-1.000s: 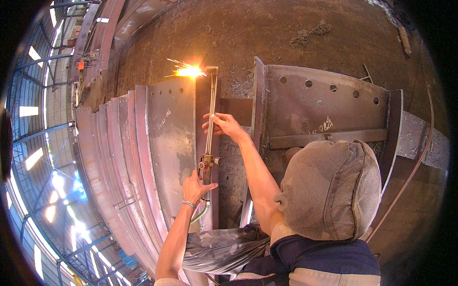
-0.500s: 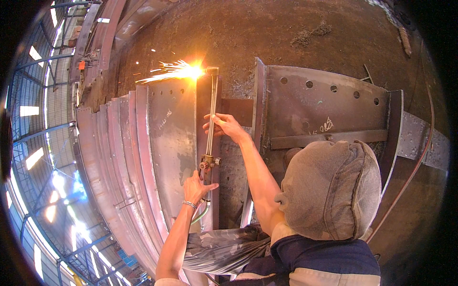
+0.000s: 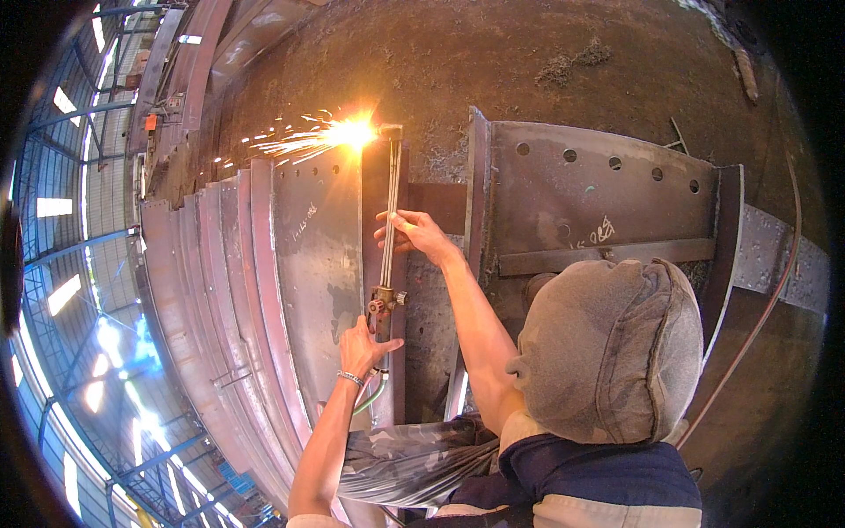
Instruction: The person uses a cutting torch to cut through large curved metal plates. They move the torch along the edges of the plates, creating sparks as the metal is severed.
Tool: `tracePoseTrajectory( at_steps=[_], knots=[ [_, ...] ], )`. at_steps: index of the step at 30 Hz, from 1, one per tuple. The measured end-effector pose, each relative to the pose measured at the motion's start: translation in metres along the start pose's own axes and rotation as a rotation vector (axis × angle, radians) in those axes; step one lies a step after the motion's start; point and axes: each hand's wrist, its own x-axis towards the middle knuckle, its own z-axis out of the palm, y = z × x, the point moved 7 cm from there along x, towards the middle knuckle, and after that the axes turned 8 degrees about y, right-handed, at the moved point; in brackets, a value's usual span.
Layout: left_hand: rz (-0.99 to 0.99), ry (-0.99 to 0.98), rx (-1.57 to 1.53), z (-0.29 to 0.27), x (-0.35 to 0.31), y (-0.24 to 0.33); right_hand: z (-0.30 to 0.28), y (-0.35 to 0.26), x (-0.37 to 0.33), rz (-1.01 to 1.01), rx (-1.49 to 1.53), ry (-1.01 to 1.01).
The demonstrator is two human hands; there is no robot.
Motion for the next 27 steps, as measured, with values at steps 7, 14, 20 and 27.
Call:
tracePoseTrajectory(
  at_steps=[7,14,20,27],
  knots=[
    [0.02,0.016,0.011,0.001,0.0004,0.0,-0.0005,-0.0006,-0.0013,0.006,-0.013,0.016],
    [0.024,0.017,0.014,0.0008,-0.0003,0.0003,0.0002,-0.0004,-0.0002,-0.008,-0.018,-0.012],
    [0.022,0.003,0.046,0.0008,0.0007,0.0008,-0.0003,-0.0003,0.0,-0.03,-0.027,-0.021],
    [0.014,0.005,0.043,0.0022,0.0001,-0.0005,-0.0013,0.0015,0.0008,-0.024,-0.029,-0.013]
  ],
)
